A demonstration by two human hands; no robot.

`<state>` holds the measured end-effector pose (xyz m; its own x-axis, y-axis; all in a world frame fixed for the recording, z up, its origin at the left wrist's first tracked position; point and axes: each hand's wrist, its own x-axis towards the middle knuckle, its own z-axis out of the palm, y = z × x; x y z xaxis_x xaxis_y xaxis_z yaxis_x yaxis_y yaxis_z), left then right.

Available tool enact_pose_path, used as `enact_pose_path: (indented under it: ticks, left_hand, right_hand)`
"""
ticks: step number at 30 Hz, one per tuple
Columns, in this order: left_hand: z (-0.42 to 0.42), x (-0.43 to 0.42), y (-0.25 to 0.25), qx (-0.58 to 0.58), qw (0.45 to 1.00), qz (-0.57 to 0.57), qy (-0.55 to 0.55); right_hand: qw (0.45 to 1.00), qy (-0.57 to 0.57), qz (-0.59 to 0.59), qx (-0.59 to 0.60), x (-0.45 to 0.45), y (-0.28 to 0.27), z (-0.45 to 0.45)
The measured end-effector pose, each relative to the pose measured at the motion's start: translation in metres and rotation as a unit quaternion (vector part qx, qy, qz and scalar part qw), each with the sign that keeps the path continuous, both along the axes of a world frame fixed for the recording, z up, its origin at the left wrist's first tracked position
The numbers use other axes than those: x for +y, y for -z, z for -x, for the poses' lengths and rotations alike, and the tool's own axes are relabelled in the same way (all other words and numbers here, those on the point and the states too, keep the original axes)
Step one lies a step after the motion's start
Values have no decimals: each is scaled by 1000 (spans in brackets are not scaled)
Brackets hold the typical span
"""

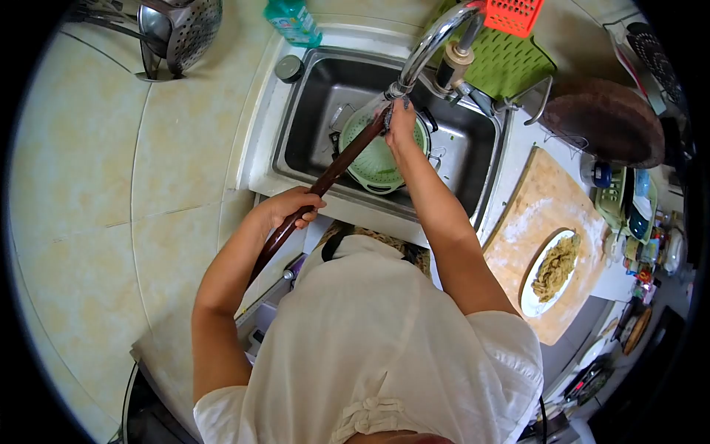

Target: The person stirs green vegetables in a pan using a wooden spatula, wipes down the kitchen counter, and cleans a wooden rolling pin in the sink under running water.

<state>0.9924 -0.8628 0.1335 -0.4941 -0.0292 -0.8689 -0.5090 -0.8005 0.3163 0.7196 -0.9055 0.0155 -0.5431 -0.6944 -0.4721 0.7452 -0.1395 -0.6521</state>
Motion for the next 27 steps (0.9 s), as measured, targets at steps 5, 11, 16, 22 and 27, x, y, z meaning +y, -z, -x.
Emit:
enact_pose_path:
  ticks: [5,11,16,22,27]
  left_hand:
    - [20,27,19,-97,783,598,138]
    - [29,18,16,-142,754,607,207]
    - [31,3,-15,-103,894,409,151]
    - [21,17,-25,-91,934,328,105]
    - [26,15,-19,-44,956,285,57]
  right_hand:
    - [998,33,-26,-56,-8,-5,17]
    - [983,106,-77,128,-29,41,-30]
    - [994,2,-96,-56,7,-17,-65]
    - [990,5,-68,-124,-17,13,-21]
    - [982,72,-33,-172,-6,-4,-41]
